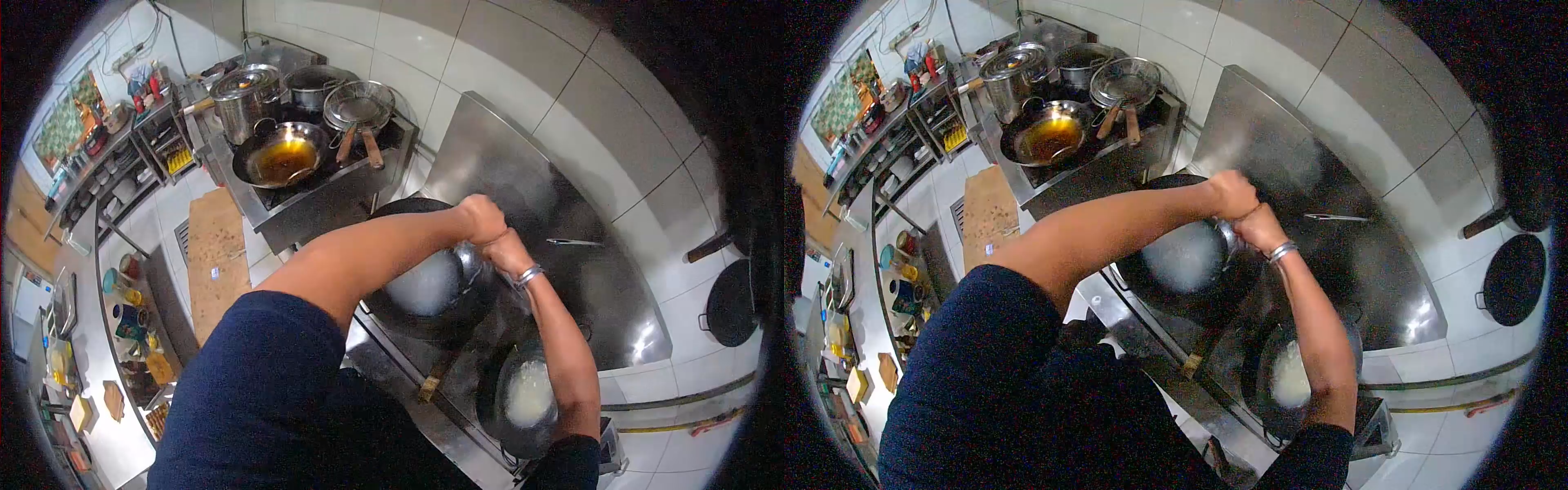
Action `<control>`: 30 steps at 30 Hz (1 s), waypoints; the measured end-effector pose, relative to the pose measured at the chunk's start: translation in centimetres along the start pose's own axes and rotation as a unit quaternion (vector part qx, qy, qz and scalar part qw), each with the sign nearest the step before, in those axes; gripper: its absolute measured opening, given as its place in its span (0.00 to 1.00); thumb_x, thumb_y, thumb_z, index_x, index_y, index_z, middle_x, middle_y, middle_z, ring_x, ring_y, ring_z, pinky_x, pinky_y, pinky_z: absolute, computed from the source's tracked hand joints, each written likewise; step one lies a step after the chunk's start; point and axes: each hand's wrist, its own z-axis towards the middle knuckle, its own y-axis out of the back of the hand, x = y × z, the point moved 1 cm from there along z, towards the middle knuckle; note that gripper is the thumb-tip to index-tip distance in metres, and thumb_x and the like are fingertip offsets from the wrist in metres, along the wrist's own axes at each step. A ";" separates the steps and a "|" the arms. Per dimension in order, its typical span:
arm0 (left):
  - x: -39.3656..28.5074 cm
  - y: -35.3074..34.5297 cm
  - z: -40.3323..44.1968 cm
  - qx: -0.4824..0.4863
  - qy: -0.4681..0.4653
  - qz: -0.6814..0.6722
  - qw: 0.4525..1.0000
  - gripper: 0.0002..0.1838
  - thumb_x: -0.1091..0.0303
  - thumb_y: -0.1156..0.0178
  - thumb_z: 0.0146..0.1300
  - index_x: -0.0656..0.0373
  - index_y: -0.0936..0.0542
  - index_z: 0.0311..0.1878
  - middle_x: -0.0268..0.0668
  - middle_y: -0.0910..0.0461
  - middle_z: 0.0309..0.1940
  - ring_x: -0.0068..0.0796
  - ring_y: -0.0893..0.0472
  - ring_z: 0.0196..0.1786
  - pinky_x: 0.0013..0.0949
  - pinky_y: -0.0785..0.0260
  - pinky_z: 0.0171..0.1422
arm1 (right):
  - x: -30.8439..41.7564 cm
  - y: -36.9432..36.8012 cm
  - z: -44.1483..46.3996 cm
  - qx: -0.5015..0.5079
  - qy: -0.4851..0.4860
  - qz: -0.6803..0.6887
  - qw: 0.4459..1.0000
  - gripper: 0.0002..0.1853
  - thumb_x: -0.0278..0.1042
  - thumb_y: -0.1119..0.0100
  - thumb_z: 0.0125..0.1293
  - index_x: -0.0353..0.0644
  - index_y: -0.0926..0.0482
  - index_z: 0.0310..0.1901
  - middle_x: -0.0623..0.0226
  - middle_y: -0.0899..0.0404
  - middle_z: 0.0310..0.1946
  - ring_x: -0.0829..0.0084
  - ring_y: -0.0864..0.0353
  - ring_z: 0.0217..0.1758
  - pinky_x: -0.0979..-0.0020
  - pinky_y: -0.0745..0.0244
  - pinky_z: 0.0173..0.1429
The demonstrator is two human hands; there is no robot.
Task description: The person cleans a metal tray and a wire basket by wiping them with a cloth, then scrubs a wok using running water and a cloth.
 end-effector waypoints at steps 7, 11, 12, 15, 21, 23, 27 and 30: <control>0.1 1.2 -1.2 0.043 -0.080 0.087 0.992 0.14 0.60 0.45 0.60 0.53 0.14 0.42 0.40 0.15 0.41 0.41 0.16 0.47 0.43 0.24 0.50 | 2.3 -1.1 -1.5 0.122 -0.197 0.355 0.906 0.13 0.21 0.46 0.56 0.47 0.32 0.17 0.76 0.38 0.14 0.81 0.47 0.11 0.75 0.56 0.13; 0.8 -0.7 -1.9 0.026 -0.132 0.114 0.984 0.13 0.58 0.46 0.60 0.50 0.14 0.39 0.38 0.14 0.39 0.41 0.15 0.45 0.43 0.23 0.46 | 0.3 -2.9 -1.1 0.192 -0.213 0.408 0.867 0.11 0.24 0.47 0.58 0.46 0.34 0.20 0.78 0.42 0.15 0.83 0.50 0.12 0.77 0.59 0.14; 0.8 -1.1 -2.2 0.021 -0.129 0.115 0.985 0.12 0.58 0.45 0.60 0.48 0.14 0.38 0.37 0.14 0.38 0.40 0.15 0.44 0.43 0.22 0.45 | -0.1 -3.5 -1.2 0.201 -0.217 0.410 0.863 0.12 0.25 0.48 0.60 0.47 0.34 0.20 0.78 0.41 0.15 0.84 0.49 0.12 0.78 0.60 0.15; 0.4 -0.7 -3.7 0.021 -0.172 0.122 0.977 0.11 0.59 0.45 0.60 0.48 0.14 0.38 0.36 0.14 0.38 0.39 0.15 0.44 0.43 0.22 0.45 | 1.4 -4.9 -2.7 0.157 -0.255 0.447 0.843 0.14 0.24 0.47 0.60 0.52 0.35 0.20 0.81 0.41 0.15 0.85 0.50 0.12 0.78 0.60 0.15; 0.5 -8.6 -2.7 -0.209 -0.345 0.124 0.906 0.10 0.58 0.43 0.55 0.46 0.16 0.24 0.30 0.15 0.25 0.35 0.16 0.30 0.40 0.23 0.30 | -5.3 -10.2 -4.7 0.322 -0.168 0.622 0.694 0.05 0.30 0.43 0.60 0.50 0.29 0.33 0.79 0.31 0.20 0.84 0.35 0.14 0.80 0.39 0.14; -1.5 -8.2 -7.4 -0.019 -0.027 -0.130 0.991 0.09 0.61 0.39 0.55 0.53 0.14 0.34 0.35 0.14 0.33 0.35 0.15 0.37 0.40 0.22 0.40 | -0.7 -10.7 -6.8 0.196 -0.190 0.462 0.844 0.08 0.33 0.37 0.59 0.48 0.29 0.33 0.78 0.30 0.22 0.82 0.30 0.20 0.80 0.34 0.21; -3.8 -12.9 -18.7 -0.105 0.058 -0.051 0.991 0.07 0.63 0.40 0.53 0.52 0.15 0.27 0.33 0.16 0.26 0.32 0.16 0.31 0.39 0.26 0.30 | -3.2 -8.8 -7.9 0.209 -0.053 0.035 0.976 0.35 0.41 0.33 0.60 0.45 0.38 0.67 0.62 0.28 0.54 0.68 0.22 0.45 0.65 0.23 0.49; -5.8 -14.0 -32.4 -0.198 0.175 -0.288 0.921 0.08 0.60 0.35 0.46 0.54 0.19 0.25 0.40 0.18 0.26 0.46 0.18 0.32 0.46 0.27 0.34 | -9.1 -7.5 -9.2 0.066 0.102 -0.118 0.986 0.45 0.51 0.31 0.57 0.47 0.44 0.71 0.56 0.37 0.66 0.59 0.24 0.56 0.58 0.26 0.57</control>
